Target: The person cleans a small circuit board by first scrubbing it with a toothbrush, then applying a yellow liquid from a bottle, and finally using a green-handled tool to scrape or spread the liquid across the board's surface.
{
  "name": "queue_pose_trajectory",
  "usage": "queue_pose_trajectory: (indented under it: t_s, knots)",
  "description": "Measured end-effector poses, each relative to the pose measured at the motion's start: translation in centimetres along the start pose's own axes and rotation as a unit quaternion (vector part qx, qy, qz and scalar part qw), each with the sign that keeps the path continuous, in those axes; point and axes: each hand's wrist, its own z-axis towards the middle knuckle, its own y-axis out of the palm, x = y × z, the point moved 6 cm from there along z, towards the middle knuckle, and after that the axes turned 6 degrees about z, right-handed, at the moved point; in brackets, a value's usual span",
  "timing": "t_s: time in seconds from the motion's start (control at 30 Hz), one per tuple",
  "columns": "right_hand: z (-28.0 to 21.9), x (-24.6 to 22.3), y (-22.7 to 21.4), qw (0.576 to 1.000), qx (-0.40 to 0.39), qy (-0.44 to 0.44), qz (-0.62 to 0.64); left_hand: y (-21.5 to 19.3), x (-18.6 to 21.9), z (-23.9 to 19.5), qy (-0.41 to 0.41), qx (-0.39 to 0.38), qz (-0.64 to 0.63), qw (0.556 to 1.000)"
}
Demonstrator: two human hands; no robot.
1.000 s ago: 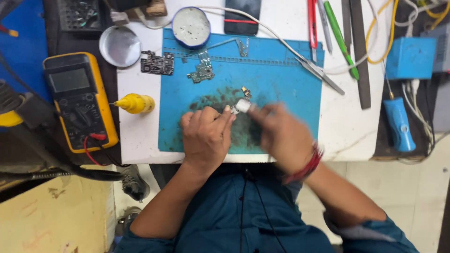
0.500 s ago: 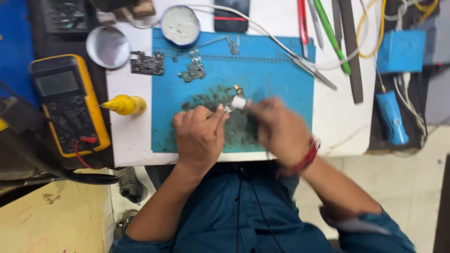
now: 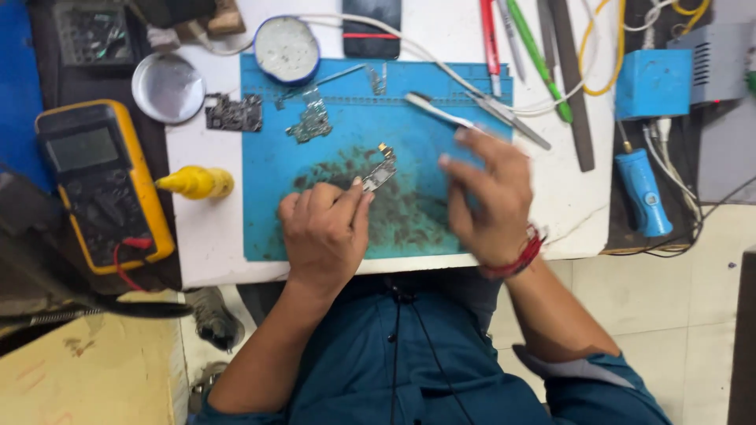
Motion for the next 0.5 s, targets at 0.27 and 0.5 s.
queue_pose_trajectory:
  t_s: [0.27,0.5]
  knots:
    - [-13.3,22.1,-10.3,0.635,0.494,0.342,0.486,0.0,0.1,-0.1,0.008,-0.007,0.012,1.0]
    - [-17.6,43.3,-16.7,0.517,0.494,0.396,0.577,-0.1,0.0,0.0,0.002,0.002,0.002,1.0]
